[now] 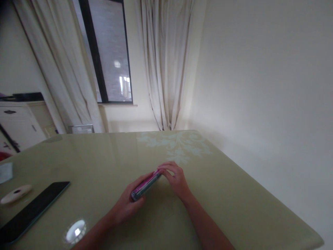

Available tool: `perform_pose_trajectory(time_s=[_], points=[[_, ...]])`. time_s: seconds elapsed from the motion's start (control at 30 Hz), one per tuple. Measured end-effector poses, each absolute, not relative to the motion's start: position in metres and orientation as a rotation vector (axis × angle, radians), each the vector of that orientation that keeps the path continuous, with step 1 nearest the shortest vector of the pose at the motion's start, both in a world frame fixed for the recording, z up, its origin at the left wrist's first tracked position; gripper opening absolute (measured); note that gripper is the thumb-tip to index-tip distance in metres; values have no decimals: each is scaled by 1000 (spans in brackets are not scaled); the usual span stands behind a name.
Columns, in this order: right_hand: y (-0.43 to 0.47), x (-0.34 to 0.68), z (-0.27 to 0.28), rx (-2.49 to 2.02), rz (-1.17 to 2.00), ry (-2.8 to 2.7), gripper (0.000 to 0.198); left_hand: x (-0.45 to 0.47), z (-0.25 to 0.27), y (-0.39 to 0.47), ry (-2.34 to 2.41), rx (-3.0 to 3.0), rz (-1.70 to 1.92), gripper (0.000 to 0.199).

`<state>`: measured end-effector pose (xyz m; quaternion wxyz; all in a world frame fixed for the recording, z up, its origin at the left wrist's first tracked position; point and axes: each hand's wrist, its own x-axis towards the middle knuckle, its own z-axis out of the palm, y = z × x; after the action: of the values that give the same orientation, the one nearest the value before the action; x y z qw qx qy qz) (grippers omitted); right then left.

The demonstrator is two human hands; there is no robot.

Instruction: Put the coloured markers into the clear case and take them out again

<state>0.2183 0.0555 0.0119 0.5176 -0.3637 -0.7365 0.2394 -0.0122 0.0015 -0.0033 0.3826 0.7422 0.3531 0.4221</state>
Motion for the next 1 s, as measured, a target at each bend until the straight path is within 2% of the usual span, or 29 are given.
perform_pose_trajectory(time_s=[0.27,0.4,0.53,0.67,0.8,0.9,1.0], points=[[54,205,5,-1102,531,-1561,40,-1,1,-6,905,1824,1086,64],[59,200,-6,-1225,830,-1491,54,-3,-1,-4,889,1710,1117,61],[65,205,-10,-1256,1074,-1336,50,-7,-7,7,915,1501,1180,53],[75,221,-13,-1410,935,-1293,44,-16,-19,26,1029,1351,1304,52],[85,238,-18,-1564,669,-1335,43,-33,-27,39,1361,1281,1355,48],[87,245,-16,-1571,529,-1346,40,-42,-25,39,1563,1476,1312,44],[81,243,-10,-1542,492,-1456,34,-40,-19,32,1530,1871,1105,40]])
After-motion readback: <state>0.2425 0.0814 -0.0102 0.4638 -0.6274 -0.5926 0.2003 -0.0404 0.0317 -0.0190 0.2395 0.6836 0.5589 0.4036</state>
